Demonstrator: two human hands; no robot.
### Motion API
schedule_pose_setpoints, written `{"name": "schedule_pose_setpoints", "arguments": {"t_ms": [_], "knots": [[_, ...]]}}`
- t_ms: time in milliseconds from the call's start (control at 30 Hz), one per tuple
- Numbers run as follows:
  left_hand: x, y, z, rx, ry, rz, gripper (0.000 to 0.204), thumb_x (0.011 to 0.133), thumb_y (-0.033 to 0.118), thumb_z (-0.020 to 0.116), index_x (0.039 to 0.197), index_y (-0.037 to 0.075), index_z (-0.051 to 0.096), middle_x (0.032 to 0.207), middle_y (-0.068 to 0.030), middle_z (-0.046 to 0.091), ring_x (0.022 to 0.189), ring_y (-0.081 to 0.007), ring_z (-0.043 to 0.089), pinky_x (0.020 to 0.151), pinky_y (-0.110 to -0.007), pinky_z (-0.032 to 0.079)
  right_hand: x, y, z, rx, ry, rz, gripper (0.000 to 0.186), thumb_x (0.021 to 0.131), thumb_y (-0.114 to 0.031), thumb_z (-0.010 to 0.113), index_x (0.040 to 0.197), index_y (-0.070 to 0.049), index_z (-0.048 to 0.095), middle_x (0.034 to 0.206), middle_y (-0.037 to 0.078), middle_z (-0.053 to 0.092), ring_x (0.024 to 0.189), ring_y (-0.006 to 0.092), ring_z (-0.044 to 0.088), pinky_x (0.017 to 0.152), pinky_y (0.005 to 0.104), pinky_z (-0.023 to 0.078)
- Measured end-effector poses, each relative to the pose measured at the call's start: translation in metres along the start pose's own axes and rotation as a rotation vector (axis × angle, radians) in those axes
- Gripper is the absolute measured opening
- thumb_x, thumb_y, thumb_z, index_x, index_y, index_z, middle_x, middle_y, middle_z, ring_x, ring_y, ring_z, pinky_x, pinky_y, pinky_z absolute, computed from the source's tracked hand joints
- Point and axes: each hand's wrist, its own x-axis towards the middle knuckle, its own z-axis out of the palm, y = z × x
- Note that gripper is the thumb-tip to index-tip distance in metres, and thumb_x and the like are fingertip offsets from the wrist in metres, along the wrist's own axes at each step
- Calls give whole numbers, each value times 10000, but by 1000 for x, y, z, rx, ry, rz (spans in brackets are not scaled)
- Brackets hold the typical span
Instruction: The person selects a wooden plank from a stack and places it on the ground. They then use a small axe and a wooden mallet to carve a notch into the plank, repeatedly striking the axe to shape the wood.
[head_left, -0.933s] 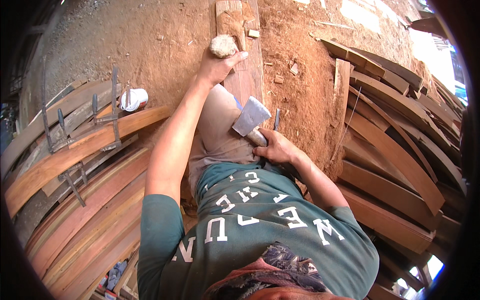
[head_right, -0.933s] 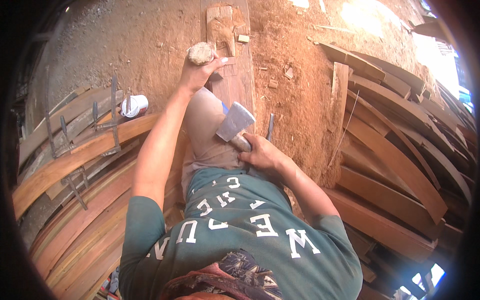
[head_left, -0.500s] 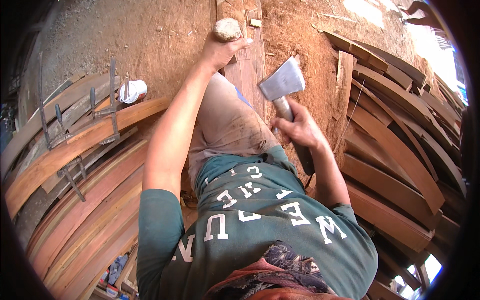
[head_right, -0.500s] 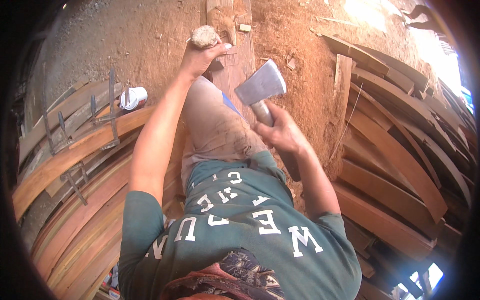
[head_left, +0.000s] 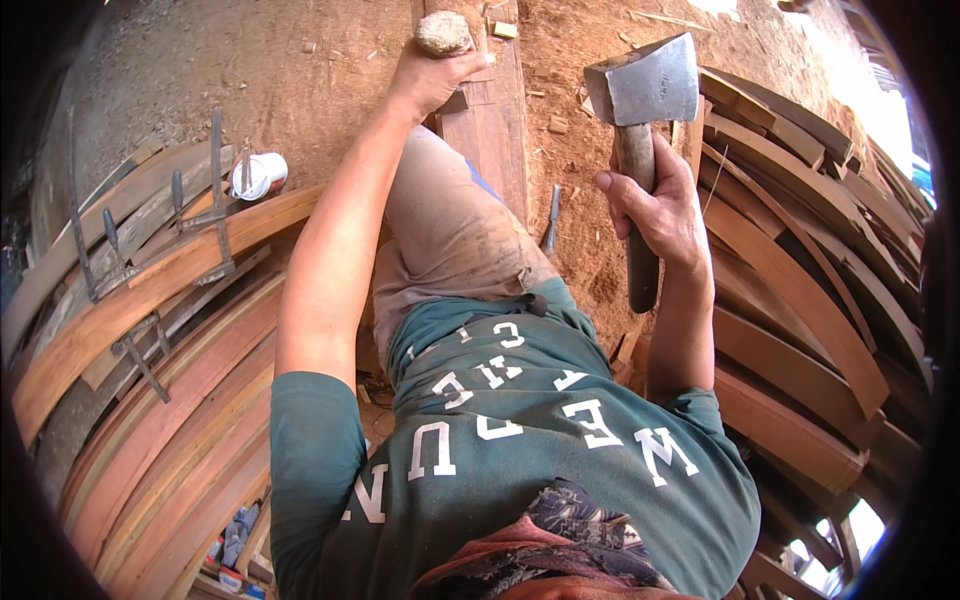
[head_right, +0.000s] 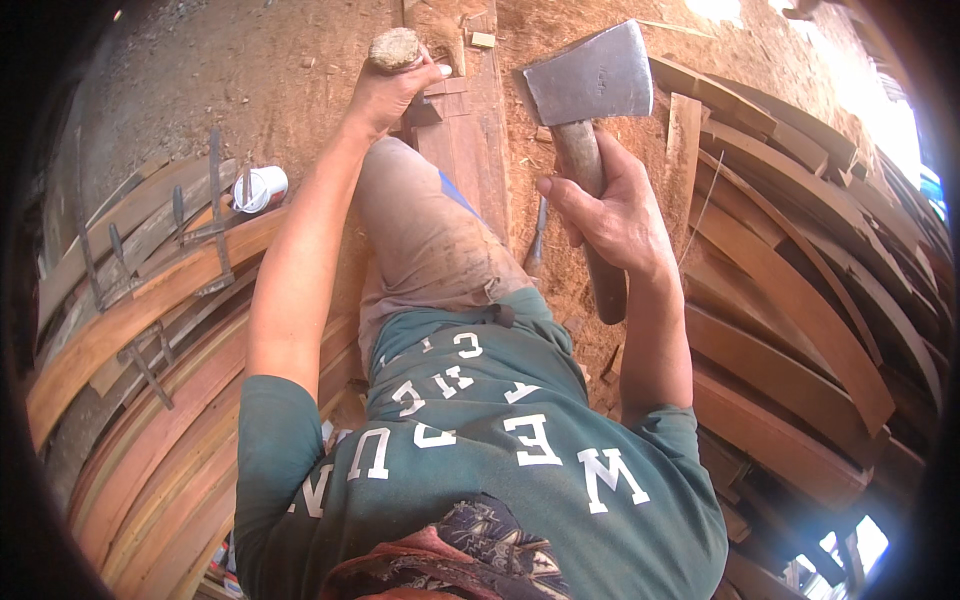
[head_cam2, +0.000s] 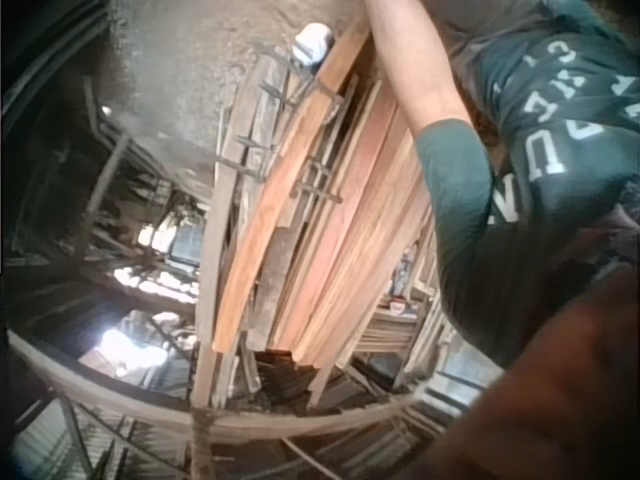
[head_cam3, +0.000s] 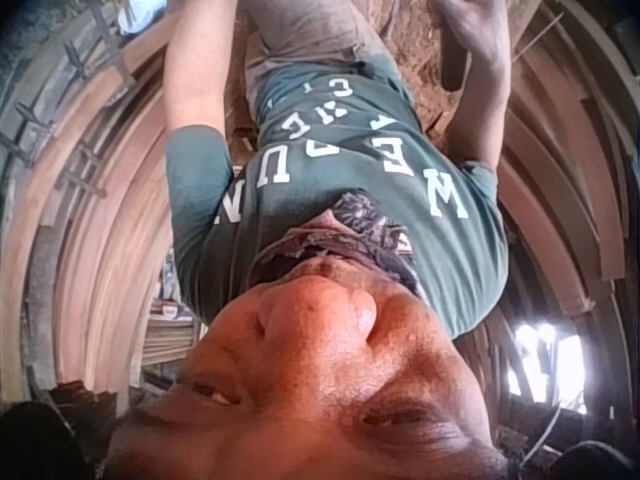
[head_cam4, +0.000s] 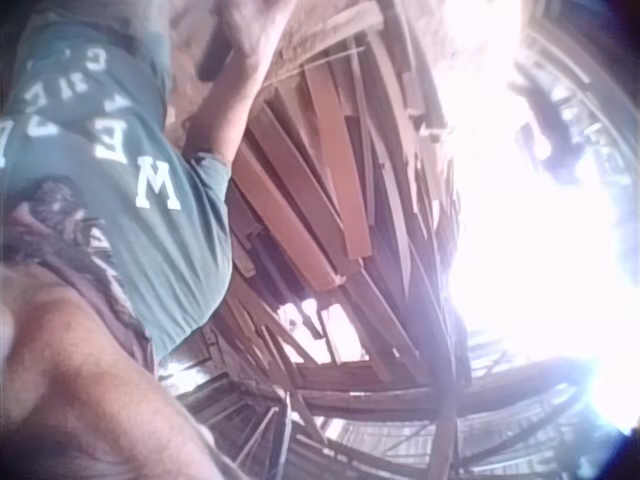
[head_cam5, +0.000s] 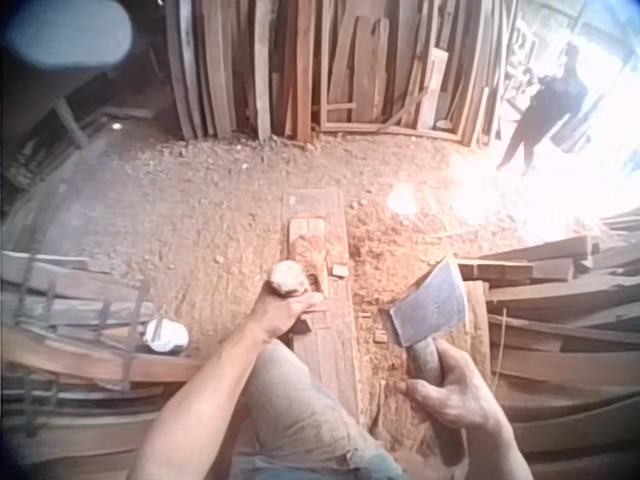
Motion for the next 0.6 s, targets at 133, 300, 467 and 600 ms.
{"name": "schedule_pose_setpoints", "arguments": {"t_ms": [133, 300, 467, 600], "knots": [[3, -3, -4, 5, 11, 29, 141, 834, 111, 828, 837, 109, 687, 806, 72, 647, 754, -59, 565, 687, -262, 480, -3, -11, 1, -18, 22, -28, 277, 886, -136, 791, 1049, -13, 604, 764, 21, 625, 549, 82, 566, 484, 268, 458], [3, -1, -13, -39, -21, 66, 135, 836, 104, 818, 850, 101, 684, 824, 63, 656, 773, -62, 578, 713, -272, 495, -4, -22, 1, -52, 48, -44, 318, 877, -150, 804, 1087, -8, 612, 771, 18, 628, 572, 78, 569, 503, 266, 468], [-2, 1, 1, 48, 8, 39, 132, 839, 124, 817, 837, 101, 687, 808, 63, 655, 774, -62, 588, 717, -271, 499, -3, -34, 2, -62, 72, -83, 454, 854, -158, 818, 1227, 17, 625, 796, 22, 640, 587, 81, 576, 518, 266, 479], [-3, 1, 2, 37, 11, 63, 130, 838, 146, 819, 834, 102, 696, 808, 60, 669, 768, -60, 596, 712, -270, 499, -4, -47, 5, -86, 141, -187, 552, 849, -156, 817, 1332, 12, 610, 808, 6, 646, 604, 76, 577, 534, 259, 492]]}}
